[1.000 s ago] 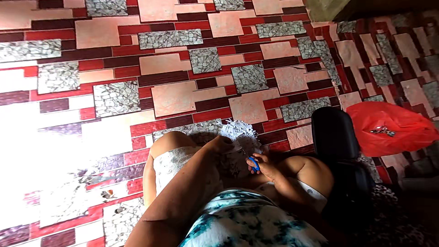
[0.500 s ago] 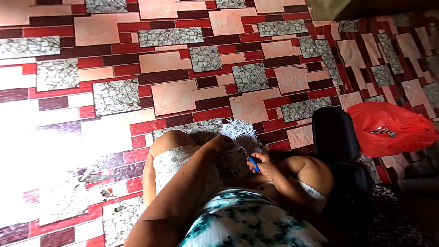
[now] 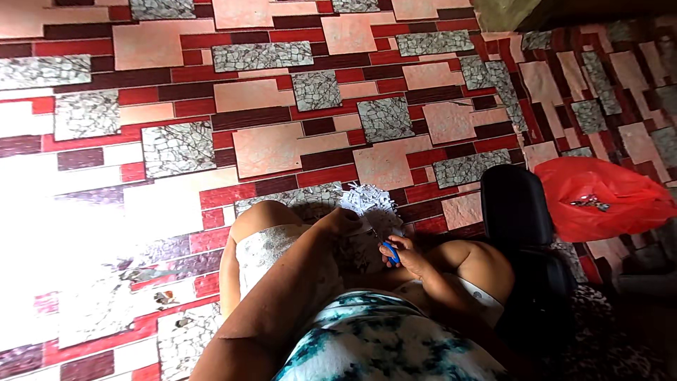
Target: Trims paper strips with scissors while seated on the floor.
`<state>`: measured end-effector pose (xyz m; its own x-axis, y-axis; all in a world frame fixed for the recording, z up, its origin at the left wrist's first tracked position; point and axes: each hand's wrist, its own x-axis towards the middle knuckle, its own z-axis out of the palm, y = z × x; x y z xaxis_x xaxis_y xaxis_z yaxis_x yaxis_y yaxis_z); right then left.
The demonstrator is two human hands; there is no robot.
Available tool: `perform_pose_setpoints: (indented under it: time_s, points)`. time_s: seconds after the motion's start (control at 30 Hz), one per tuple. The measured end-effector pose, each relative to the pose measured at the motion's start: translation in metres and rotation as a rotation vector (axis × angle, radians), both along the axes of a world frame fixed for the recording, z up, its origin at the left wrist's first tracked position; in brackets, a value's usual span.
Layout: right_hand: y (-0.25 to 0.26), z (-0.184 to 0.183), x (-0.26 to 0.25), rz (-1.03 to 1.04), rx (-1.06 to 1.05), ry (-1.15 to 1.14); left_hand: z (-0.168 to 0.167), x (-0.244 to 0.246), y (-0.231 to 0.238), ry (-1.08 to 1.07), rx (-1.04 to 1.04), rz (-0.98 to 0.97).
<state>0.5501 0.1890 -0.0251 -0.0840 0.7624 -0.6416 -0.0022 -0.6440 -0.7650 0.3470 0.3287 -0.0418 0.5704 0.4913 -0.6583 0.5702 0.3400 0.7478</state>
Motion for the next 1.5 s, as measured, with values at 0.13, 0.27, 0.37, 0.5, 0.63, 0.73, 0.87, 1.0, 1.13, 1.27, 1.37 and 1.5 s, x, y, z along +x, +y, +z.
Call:
perform_pose_setpoints:
  time_s: [0.13, 0.27, 0.37, 0.5, 0.63, 0.73, 0.87, 1.0, 1.13, 1.27, 1.37, 1.5]
  points:
    - [0.000, 0.001, 0.000, -0.001, 0.001, 0.004, -0.002, 0.000, 0.001, -0.016, -0.006, 0.003]
    - [0.000, 0.002, 0.000, 0.011, 0.043, -0.029, 0.000, 0.000, 0.000, -0.017, -0.019, 0.017]
    - [-0.001, 0.003, -0.001, 0.008, 0.049, -0.057, 0.002, 0.000, 0.000, -0.015, -0.032, 0.026]
    - [0.000, 0.003, 0.000, -0.014, 0.000, -0.035, 0.003, 0.000, 0.000, -0.006, -0.043, 0.053]
    - [0.001, 0.002, 0.002, 0.029, -0.029, 0.005, 0.002, 0.000, -0.001, -0.011, -0.058, 0.079]
    - [0.001, 0.003, 0.002, 0.037, -0.021, 0.006, -0.001, 0.000, 0.000, -0.013, -0.063, 0.077]
    - [0.001, 0.003, 0.000, 0.041, -0.017, -0.020, -0.004, -0.001, 0.000, -0.027, -0.029, 0.031]
    - [0.000, 0.001, -0.001, 0.027, 0.003, -0.020, -0.005, 0.000, -0.001, -0.045, -0.042, 0.036]
    - [0.000, 0.000, 0.000, 0.010, 0.036, -0.052, -0.003, 0.000, -0.001, -0.025, -0.051, 0.058]
    - [0.000, 0.002, 0.000, -0.015, 0.046, -0.082, 0.004, -0.002, 0.003, 0.046, -0.127, 0.043]
    - [0.000, 0.002, 0.000, -0.017, 0.044, -0.076, 0.006, -0.003, 0.004, 0.074, -0.119, 0.001]
    - [0.001, 0.002, 0.002, -0.002, -0.027, -0.044, 0.004, -0.002, 0.002, 0.065, -0.097, 0.054]
